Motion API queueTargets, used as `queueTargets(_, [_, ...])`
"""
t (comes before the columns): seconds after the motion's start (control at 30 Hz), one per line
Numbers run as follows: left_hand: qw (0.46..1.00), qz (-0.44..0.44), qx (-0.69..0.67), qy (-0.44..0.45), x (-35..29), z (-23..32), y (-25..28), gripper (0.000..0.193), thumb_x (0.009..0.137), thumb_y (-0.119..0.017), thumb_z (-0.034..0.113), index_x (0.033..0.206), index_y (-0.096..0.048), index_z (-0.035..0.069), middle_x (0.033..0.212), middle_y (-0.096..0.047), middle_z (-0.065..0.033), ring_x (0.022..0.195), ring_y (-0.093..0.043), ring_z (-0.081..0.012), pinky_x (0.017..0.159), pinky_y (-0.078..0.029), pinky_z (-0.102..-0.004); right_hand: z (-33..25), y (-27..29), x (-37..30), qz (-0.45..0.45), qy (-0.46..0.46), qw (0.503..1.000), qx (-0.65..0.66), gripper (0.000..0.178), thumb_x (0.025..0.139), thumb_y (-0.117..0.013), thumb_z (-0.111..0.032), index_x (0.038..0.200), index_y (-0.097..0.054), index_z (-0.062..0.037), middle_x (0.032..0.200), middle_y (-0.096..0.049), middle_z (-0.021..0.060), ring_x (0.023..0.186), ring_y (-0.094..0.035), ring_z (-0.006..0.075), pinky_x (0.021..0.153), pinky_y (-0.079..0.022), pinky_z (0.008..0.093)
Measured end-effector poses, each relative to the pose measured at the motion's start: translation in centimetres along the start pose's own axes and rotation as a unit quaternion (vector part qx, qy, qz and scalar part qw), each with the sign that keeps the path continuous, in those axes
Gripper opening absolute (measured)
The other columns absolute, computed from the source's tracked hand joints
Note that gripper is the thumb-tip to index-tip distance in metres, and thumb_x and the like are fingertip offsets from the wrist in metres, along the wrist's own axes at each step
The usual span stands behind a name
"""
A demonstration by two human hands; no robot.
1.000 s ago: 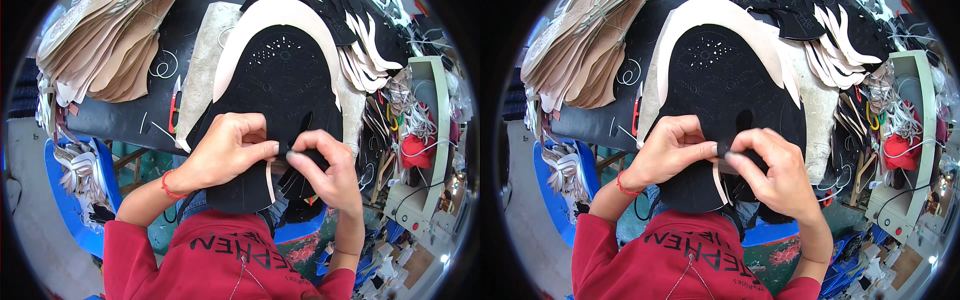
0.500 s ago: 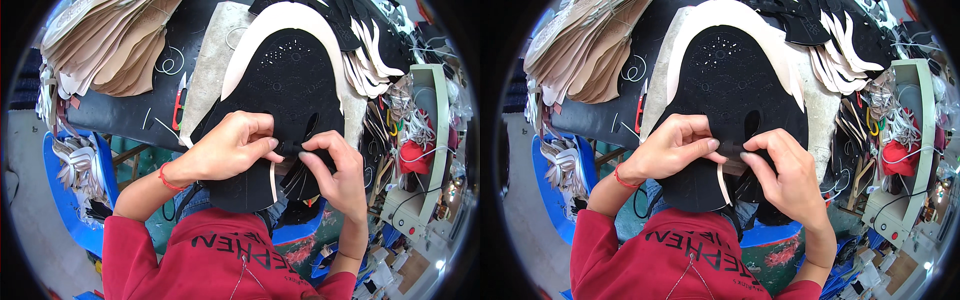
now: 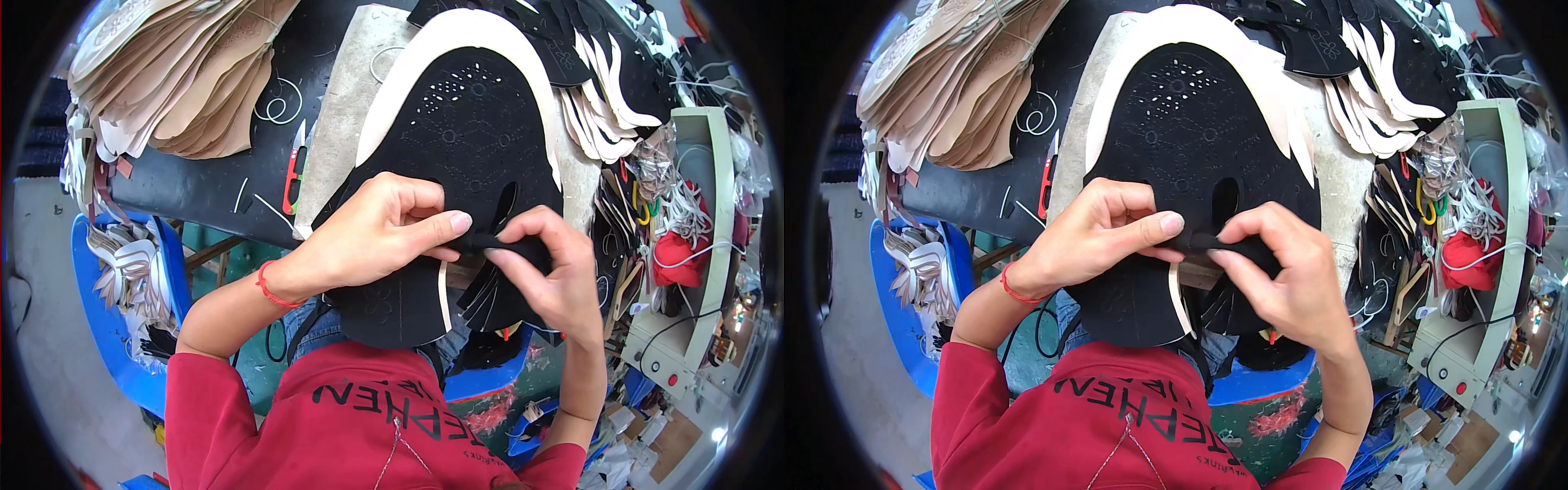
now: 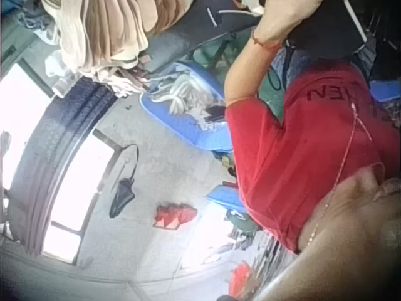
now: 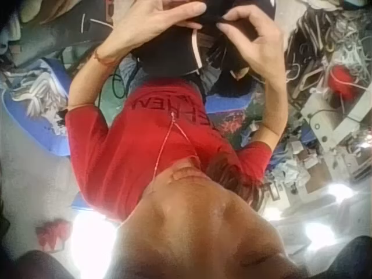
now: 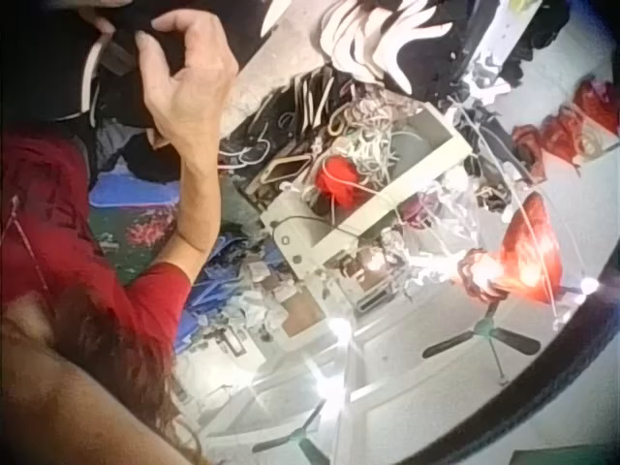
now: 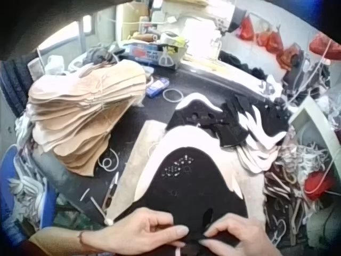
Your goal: Manual assembly of shoe upper components by securing straps and aligning layers.
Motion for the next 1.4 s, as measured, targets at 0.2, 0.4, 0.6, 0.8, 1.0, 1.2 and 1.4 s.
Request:
queueTargets(0.2, [0.999, 0.025, 0.026, 0.014, 0.0, -0.5, 0.6, 0.031, 0.092, -0.059, 0.015, 0.065, -0.05, 0.001, 0.068, -0.05, 0.0032, 0.071, -0.059, -0.0048, 0.066, -0.055, -0.0227, -0.5, -0.6, 0.9, -0.014, 0.019, 0.999, 0.043, 0.016, 0.072, -0.07, 0.001, 0.085, -0.06, 0.0001, 0.078, -0.06, 0.0072, 0.071, -0.06, 0.0186, 0.063, -0.046, 0.0291])
queueTargets(0.4, [0.999, 0.023, 0.049, 0.005, 0.1, -0.2, 0.2, 0.034, 0.092, -0.058, 0.015, 0.063, -0.047, 0.002, 0.066, -0.046, 0.0046, 0.069, -0.054, -0.0019, 0.066, -0.056, -0.0227, 1.7, -1.1, 0.4, 0.0, -0.052, 0.987, 0.151, 0.01, 0.078, -0.066, 0.002, 0.086, -0.06, 0.0011, 0.078, -0.06, 0.0043, 0.069, -0.057, 0.0088, 0.063, -0.046, 0.0221])
queueTargets(0.6, [0.994, 0.06, 0.093, 0.005, 0.2, 0.0, 0.4, 0.034, 0.09, -0.062, 0.015, 0.063, -0.044, 0.003, 0.066, -0.044, 0.0056, 0.068, -0.052, -0.0015, 0.061, -0.051, -0.0208, 1.6, -1.9, 0.8, -0.017, -0.065, 0.983, 0.174, 0.01, 0.08, -0.064, 0.003, 0.088, -0.058, 0.0014, 0.077, -0.06, 0.0039, 0.071, -0.057, 0.0074, 0.066, -0.047, 0.0222])
queueTargets(0.8, [0.995, 0.008, 0.1, -0.001, -0.6, 0.1, 0.6, 0.014, 0.087, -0.064, 0.01, 0.081, -0.057, -0.001, 0.083, -0.062, -0.0024, 0.079, -0.058, -0.0052, 0.072, -0.049, -0.0212, 2.3, -0.6, -0.9, -0.1, -0.15, 0.894, 0.411, 0.024, 0.091, -0.053, -0.006, 0.112, -0.053, 0.0058, 0.102, -0.064, 0.0167, 0.091, -0.064, 0.0175, 0.083, -0.051, 0.0275])
queueTargets(1.0, [1.0, -0.01, -0.014, -0.013, 0.0, 0.1, -0.5, 0.017, 0.086, -0.064, 0.007, 0.098, -0.057, -0.002, 0.093, -0.064, -0.0082, 0.084, -0.062, -0.0101, 0.075, -0.052, -0.0234, 4.4, -3.7, -0.5, -0.128, -0.167, 0.857, 0.471, 0.032, 0.092, -0.054, -0.007, 0.119, -0.049, 0.0072, 0.097, -0.064, 0.0176, 0.074, -0.066, 0.017, 0.06, -0.056, 0.0232])
queueTargets(1.2, [0.989, 0.118, 0.092, -0.01, -1.2, 0.7, 1.8, 0.026, 0.08, -0.073, 0.011, 0.09, -0.055, -0.003, 0.08, -0.064, -0.0081, 0.071, -0.064, -0.011, 0.063, -0.052, -0.0211, 3.3, -2.8, -0.6, -0.036, -0.131, 0.943, 0.304, 0.016, 0.09, -0.053, -0.001, 0.105, -0.056, 0.0032, 0.077, -0.062, 0.0063, 0.064, -0.059, 0.007, 0.054, -0.047, 0.0183])
queueTargets(1.4, [0.996, 0.059, 0.052, 0.028, -1.1, -0.1, 1.8, 0.021, 0.081, -0.071, 0.008, 0.075, -0.052, 0.003, 0.075, -0.061, -0.0045, 0.074, -0.064, -0.0091, 0.065, -0.053, -0.0207, 3.2, -3.8, -0.4, -0.025, -0.15, 0.935, 0.322, 0.015, 0.091, -0.052, -0.002, 0.106, -0.053, 0.0008, 0.077, -0.059, 0.0026, 0.068, -0.058, 0.006, 0.059, -0.047, 0.0191])
Point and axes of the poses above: each hand's wrist, its own x-axis towards the middle knuckle, its own y-axis out of the back of the hand, z = x × y, the point moved 10 cm from there along x, towards the middle knuckle
